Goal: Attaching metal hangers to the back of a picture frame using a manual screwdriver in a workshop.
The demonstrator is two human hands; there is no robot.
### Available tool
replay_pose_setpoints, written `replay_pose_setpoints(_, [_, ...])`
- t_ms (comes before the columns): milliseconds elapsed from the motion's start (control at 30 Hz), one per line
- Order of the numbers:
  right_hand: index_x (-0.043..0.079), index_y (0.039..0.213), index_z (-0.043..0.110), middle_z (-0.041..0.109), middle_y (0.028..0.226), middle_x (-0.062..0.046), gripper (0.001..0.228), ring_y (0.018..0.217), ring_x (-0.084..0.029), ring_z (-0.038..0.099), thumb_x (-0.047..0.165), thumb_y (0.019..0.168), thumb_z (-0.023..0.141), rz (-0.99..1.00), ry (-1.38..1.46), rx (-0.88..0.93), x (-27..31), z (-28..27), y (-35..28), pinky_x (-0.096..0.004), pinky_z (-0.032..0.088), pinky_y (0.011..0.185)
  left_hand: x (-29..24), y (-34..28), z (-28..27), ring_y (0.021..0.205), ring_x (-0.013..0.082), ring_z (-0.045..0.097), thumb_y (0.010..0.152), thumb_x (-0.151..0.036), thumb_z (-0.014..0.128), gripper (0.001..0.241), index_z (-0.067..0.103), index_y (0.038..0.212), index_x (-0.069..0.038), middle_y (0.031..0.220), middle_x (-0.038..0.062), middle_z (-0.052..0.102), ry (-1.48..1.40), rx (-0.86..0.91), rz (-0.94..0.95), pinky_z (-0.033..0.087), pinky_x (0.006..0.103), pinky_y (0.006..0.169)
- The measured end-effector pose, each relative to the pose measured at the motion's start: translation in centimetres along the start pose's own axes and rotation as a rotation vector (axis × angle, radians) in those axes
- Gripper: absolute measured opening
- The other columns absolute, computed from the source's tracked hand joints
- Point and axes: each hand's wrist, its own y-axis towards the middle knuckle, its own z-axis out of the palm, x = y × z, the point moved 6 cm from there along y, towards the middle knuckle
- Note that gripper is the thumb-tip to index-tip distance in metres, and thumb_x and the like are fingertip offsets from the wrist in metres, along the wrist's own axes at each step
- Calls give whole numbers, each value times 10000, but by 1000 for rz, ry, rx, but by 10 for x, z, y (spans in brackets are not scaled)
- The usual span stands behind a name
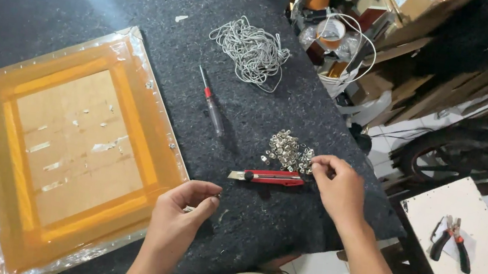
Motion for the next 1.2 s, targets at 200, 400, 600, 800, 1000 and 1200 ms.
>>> replay_pose_setpoints(200, [164, 915, 692, 568, 803, -32, 207, 848, -238, 503, 294, 802, 579, -331, -230, 67, -5, 21, 41, -356, 408, 761, 1, 8, 22, 539, 84, 391, 727, -112, 618, 84, 699, 745, -95, 554, -5, 489, 26, 46, -28, 321, 223, 529])
replay_pose_setpoints(400, [275, 878, 683, 581, 907, 37, 170, 920, -205, 505, 336, 730, 624, -252, -514, 111, 9, 22, 48, -385, 498, 619, -6, 4, 29, 485, 82, 320, 752, -114, 616, 93, 702, 747, -83, 507, -16, 449, -10, 11, -63, 257, 223, 489])
replay_pose_setpoints(600, [236, 741, 674, 582, 788, 25, 85, 827, -211, 557, 262, 715, 597, -275, -512, 153, 16, 27, 53, -405, 482, 583, -14, 7, 37, 550, 82, 423, 764, -100, 629, 109, 717, 819, -70, 570, 0, 531, -25, 1, -101, 331, 216, 541])
replay_pose_setpoints(800, [214, 785, 646, 589, 773, 35, 74, 725, -161, 572, 263, 767, 595, -253, -423, 179, 13, 23, 48, -334, 475, 476, -10, 6, 38, 612, 65, 519, 755, -108, 623, 121, 724, 798, -58, 621, 8, 620, -40, 7, -93, 413, 203, 593])
replay_pose_setpoints(1000, [259, 828, 670, 570, 700, 49, 103, 652, -144, 568, 271, 772, 585, -285, -450, 172, 11, 24, 46, -316, 456, 451, 9, 0, 29, 544, 78, 422, 768, -106, 617, 125, 719, 817, -53, 582, 8, 548, -87, 17, -118, 328, 211, 513])
replay_pose_setpoints(1200, [180, 783, 594, 630, 818, 8, 166, 764, -224, 596, 301, 815, 486, -154, -547, 207, 23, 28, 38, -404, 467, 576, 20, -4, 12, 666, 111, 584, 754, -90, 629, 143, 718, 855, -41, 690, 50, 660, -161, -8, -126, 476, 229, 653])
